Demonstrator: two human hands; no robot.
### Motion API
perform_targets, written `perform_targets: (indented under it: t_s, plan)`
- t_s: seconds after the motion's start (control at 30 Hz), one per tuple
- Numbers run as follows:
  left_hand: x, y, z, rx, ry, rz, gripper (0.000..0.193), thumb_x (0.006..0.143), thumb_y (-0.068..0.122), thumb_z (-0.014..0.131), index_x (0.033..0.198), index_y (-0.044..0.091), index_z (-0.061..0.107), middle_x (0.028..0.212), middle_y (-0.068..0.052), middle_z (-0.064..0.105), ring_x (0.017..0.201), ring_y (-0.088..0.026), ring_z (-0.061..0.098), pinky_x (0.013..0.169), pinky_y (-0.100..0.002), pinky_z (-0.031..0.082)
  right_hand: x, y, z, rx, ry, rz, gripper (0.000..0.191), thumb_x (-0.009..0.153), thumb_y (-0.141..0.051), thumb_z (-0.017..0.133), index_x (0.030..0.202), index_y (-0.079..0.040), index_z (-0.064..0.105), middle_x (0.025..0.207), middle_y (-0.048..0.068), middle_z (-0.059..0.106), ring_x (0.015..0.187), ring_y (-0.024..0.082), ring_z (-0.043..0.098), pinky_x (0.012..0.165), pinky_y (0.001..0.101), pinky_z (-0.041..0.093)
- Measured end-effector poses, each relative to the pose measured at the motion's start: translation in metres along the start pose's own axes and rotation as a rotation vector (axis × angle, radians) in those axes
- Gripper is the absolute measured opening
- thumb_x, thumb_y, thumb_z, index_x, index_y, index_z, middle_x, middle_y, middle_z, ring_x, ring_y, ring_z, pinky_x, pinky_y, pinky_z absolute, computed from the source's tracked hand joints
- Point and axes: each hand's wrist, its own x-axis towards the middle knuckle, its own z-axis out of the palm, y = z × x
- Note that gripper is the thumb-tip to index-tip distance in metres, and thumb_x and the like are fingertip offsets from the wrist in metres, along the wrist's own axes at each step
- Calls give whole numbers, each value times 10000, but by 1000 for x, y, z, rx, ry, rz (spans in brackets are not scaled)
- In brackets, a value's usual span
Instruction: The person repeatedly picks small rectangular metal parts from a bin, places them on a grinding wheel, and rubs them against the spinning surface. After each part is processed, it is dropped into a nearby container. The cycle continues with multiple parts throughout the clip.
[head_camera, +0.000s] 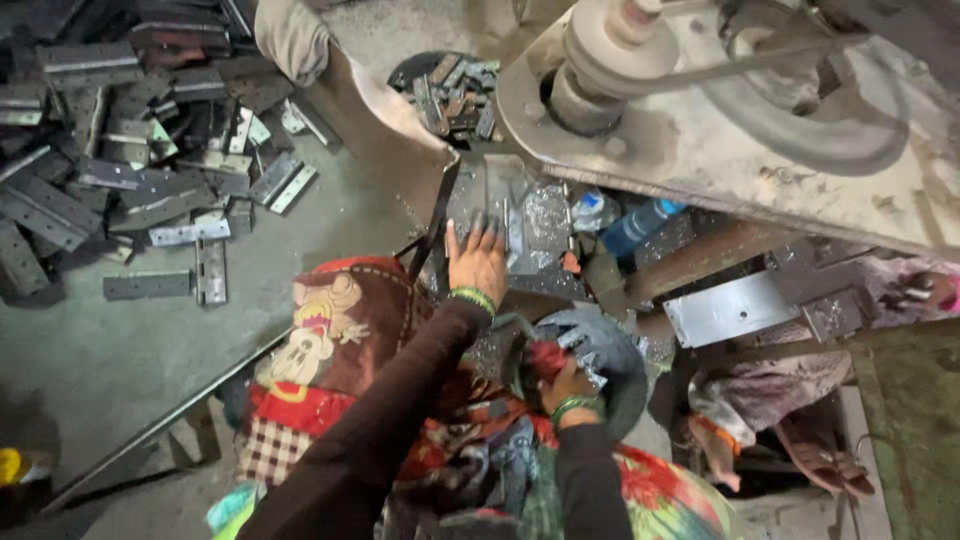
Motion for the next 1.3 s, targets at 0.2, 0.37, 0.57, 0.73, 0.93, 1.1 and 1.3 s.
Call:
perform_targets:
  t_s: [0.2, 0.37, 0.57, 0.73, 0.93, 1.1, 1.3]
  plan:
    - [22, 2, 23, 26, -159, -79, 492, 969, 214, 437, 1414, 69, 587, 1441, -97, 570, 1447, -282, 389, 1234, -683, -10, -5, -3, 2, -128, 158, 55, 739, 853, -516, 712, 1424, -175, 391, 1453, 142, 509, 1356, 361, 513, 1083, 572, 422]
    - [12, 1, -1, 4, -96, -46, 406, 1008, 213, 440, 1349, 93, 625, 1438, -83, 590, 1516, -278, 372, 1248, -665, -5, -4, -2, 4, 22, 93, 41, 880, 865, -530, 703, 1545, -196, 256, 1487, 156, 436, 1379, 394, 440, 1076, 587, 393]
    - [7, -5, -22, 39, -217, -2, 538, 879, 296, 540, 1370, 86, 608, 1457, -83, 553, 1490, -260, 334, 1209, -667, -8, 1, 1, -2, -42, 51, 9, 913, 838, -530, 761, 1532, -173, 287, 1464, 217, 483, 1339, 446, 490, 1081, 573, 415]
    - [35, -9, -6, 144, -235, -6, 471, 938, 261, 523, 1372, 102, 613, 1518, -58, 520, 1510, -252, 325, 1214, -671, -19, 1, -2, -1, -145, 157, 55, 758, 897, -541, 683, 1494, -192, 372, 1465, 157, 537, 1366, 381, 527, 1095, 596, 422]
    - [33, -11, 1, 141, -157, 0, 531, 905, 275, 507, 1397, 94, 585, 1567, -54, 466, 1512, -240, 290, 1203, -653, -26, 4, -3, 7, 63, 19, 121, 886, 866, -514, 717, 1544, -198, 241, 1521, 163, 397, 1422, 368, 395, 1127, 558, 353]
    - [26, -9, 1, 226, -174, 27, 619, 896, 280, 481, 1483, 82, 495, 1596, -77, 385, 1541, -252, 195, 1165, -661, -41, 8, 2, 1, -7, 100, -27, 857, 824, -507, 763, 1483, -152, 345, 1342, 227, 572, 1220, 445, 582, 1002, 570, 482]
    - [61, -10, 15, 189, -395, -50, 567, 970, 290, 428, 1512, 127, 443, 1656, -36, 305, 1558, -230, 140, 1198, -664, -70, 12, 4, -7, -160, 313, -27, 725, 841, -557, 737, 1365, -160, 431, 1308, 161, 624, 1171, 398, 637, 965, 599, 499]
